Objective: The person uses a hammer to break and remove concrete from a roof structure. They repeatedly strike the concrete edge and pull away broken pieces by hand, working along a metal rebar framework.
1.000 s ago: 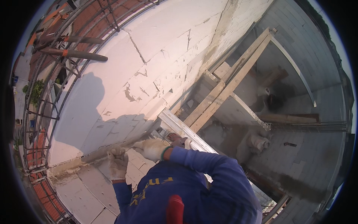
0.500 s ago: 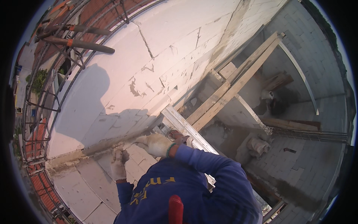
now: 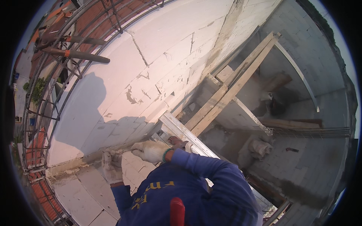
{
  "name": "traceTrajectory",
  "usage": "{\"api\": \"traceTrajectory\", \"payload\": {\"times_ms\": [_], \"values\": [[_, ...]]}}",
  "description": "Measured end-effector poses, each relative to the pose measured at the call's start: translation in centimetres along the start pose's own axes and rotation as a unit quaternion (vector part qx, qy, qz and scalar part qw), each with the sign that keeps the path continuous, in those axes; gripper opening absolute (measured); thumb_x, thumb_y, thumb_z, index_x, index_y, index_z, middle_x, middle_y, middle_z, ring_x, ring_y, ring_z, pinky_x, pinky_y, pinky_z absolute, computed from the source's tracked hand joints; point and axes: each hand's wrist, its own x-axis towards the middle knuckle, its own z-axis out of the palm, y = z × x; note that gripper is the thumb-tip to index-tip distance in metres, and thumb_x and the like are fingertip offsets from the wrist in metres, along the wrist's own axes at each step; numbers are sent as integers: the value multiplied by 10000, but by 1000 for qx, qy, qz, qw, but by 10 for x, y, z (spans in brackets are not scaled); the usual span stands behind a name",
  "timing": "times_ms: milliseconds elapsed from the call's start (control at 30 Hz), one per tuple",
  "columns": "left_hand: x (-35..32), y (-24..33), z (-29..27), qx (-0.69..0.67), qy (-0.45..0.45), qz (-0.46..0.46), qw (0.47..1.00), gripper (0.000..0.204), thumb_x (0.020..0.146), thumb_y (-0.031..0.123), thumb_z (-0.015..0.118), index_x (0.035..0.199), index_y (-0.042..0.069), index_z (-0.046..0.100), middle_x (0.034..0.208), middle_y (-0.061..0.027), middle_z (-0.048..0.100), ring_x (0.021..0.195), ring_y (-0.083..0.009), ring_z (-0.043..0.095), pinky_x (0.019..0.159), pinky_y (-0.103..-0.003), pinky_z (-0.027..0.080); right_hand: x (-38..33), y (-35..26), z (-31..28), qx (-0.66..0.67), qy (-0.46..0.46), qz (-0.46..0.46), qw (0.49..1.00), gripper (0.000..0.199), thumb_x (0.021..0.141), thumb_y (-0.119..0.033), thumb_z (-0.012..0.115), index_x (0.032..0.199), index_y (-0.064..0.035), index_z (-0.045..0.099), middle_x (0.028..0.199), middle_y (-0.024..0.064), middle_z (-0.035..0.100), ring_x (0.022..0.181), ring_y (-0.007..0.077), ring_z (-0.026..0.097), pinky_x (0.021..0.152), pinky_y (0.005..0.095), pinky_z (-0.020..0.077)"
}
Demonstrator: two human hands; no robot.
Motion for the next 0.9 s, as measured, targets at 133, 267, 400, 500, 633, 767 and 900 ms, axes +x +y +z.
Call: {"api": "traceTrajectory", "payload": {"times_ms": [133,267,400,500,633,767,900], "values": [[28,14,-37,23,24,36,999,305,1104,141,615,1379,11,633,1078,-72,728,942,-162,719,844,-309,645,-6,2,-1,-36,7,-77,996,421,1113,-422,517,1389,-145,672,1071,189,774,970,376,742,895,462,584],[23,21,-17,54,114,16,992,319,1112,200,621,1370,14,642,1064,-43,698,919,-151,680,896,-345,626,-21,-17,0,-142,42,-242,959,357,1094,-391,542,1318,-159,694,1050,160,767,994,373,733,893,468,579],[56,0,-90,-182,-104,-41,977,290,1093,247,658,1289,34,685,1126,-44,718,954,-187,685,1010,-422,587,-24,-38,-12,-209,-25,-145,967,273,1059,-345,567,1206,-175,722,1057,145,755,1012,379,724,902,494,563],[53,12,-77,-156,-271,-33,949,269,1075,292,678,1231,75,712,1204,-66,736,1043,-212,699,1062,-447,557,-13,-29,-11,-182,-40,-55,981,302,1067,-367,549,1253,-196,715,1088,144,757,1042,377,720,934,498,554],[39,20,-68,-147,-48,-8,988,335,1115,351,611,1338,116,698,1236,-55,747,1122,-232,701,1011,-463,570,5,0,-2,-210,-6,-135,968,419,1107,-440,504,1377,-181,694,1132,151,764,1072,365,722,977,481,554],[12,38,-52,-16,-20,-117,993,496,1101,443,617,1476,120,617,1299,-49,722,1178,-247,690,1032,-482,560,-13,-10,-10,-109,15,-174,979,412,1106,-434,504,1295,-130,709,1095,161,769,1031,372,725,941,499,559],[2,38,-50,36,-30,-125,991,602,1091,470,620,1573,122,525,1416,-60,681,1120,-235,721,1004,-439,613,-1,-7,-6,-196,38,-174,964,384,1110,-433,496,1223,-128,699,991,164,762,968,389,727,887,522,570]]}}
